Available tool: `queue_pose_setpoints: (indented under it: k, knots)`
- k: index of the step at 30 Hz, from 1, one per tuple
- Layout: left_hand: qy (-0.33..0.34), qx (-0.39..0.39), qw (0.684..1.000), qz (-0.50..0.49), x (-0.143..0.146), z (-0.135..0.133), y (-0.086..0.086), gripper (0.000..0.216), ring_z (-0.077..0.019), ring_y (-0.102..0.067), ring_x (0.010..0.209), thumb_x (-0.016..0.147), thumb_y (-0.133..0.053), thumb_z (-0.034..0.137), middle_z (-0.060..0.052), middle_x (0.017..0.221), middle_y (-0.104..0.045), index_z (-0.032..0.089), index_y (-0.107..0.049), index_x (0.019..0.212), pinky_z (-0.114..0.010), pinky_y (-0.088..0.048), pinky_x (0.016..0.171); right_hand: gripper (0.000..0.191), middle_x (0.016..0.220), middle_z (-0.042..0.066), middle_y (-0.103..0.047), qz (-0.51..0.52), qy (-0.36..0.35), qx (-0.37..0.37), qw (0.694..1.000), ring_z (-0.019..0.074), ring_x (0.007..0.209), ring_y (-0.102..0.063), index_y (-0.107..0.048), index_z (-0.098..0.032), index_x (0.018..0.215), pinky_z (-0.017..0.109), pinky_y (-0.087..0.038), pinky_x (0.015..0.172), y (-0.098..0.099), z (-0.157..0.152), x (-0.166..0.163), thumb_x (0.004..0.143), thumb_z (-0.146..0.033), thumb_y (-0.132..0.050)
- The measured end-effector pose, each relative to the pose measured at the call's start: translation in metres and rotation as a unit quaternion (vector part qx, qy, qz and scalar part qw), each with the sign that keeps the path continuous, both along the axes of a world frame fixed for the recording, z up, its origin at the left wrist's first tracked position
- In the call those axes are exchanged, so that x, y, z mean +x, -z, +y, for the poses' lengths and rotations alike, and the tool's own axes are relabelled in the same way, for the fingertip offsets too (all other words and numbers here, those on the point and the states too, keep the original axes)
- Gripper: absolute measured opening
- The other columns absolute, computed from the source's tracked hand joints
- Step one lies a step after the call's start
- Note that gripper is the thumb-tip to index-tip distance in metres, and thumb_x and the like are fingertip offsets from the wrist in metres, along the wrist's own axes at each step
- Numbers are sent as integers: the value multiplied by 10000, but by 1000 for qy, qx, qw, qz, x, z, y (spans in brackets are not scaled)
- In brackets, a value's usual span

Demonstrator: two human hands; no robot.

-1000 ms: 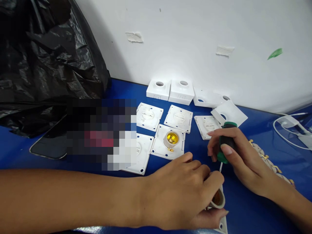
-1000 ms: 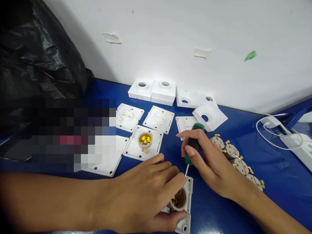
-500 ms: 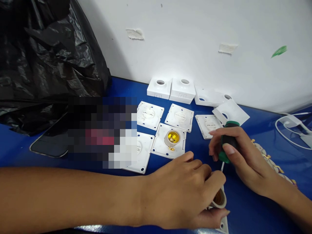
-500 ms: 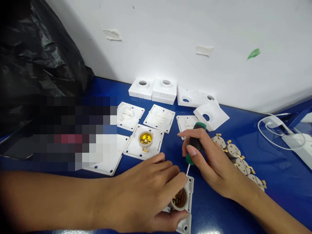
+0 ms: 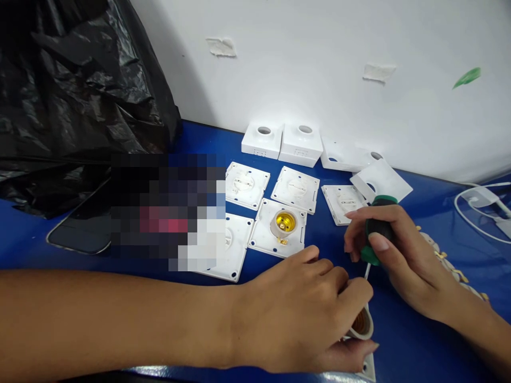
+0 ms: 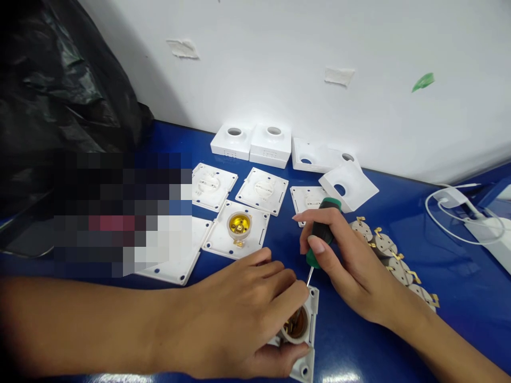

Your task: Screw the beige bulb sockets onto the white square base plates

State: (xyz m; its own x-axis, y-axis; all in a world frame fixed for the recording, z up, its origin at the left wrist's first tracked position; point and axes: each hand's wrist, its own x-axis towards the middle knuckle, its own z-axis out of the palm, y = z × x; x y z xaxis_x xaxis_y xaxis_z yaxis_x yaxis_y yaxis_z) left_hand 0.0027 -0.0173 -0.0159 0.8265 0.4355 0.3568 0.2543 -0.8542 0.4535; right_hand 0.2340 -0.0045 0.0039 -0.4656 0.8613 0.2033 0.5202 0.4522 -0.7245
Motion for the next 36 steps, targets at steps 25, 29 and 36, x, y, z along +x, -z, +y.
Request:
queue_pose_setpoints:
  k: [25, 29, 36]
  knots:
    - [-4, 21, 1000, -8, 1, 0, 2, 322, -209, -630, 720, 1001, -710, 441, -15, 835, -697, 135, -618, 1036, -380, -423, 808, 312, 965, 30, -634, 22, -5, 11, 1000, 218, 791, -625, -533, -362, 1409, 389, -529, 683, 4, 1, 1, 1107, -367, -454]
    - [1, 14, 1000, -8, 1, 0, 1, 313, -205, -626, 720, 1004, -712, 436, -8, 827, -689, 138, -618, 1030, -375, -419, 813, 316, 964, 29, -632, 24, -8, 15, 1000, 209, 801, -622, -534, -342, 1417, 383, -522, 682, 5, 3, 2, 1111, -346, -458]
    - [4, 31, 999, -11, 1, 2, 3, 343, -216, -630, 722, 1016, -684, 448, -22, 848, -699, 119, -615, 1084, -390, -424, 813, 306, 962, 28, -633, 23, -9, 33, 999, 203, 809, -617, -550, -317, 1404, 382, -514, 691, 4, 2, 3, 1108, -329, -476]
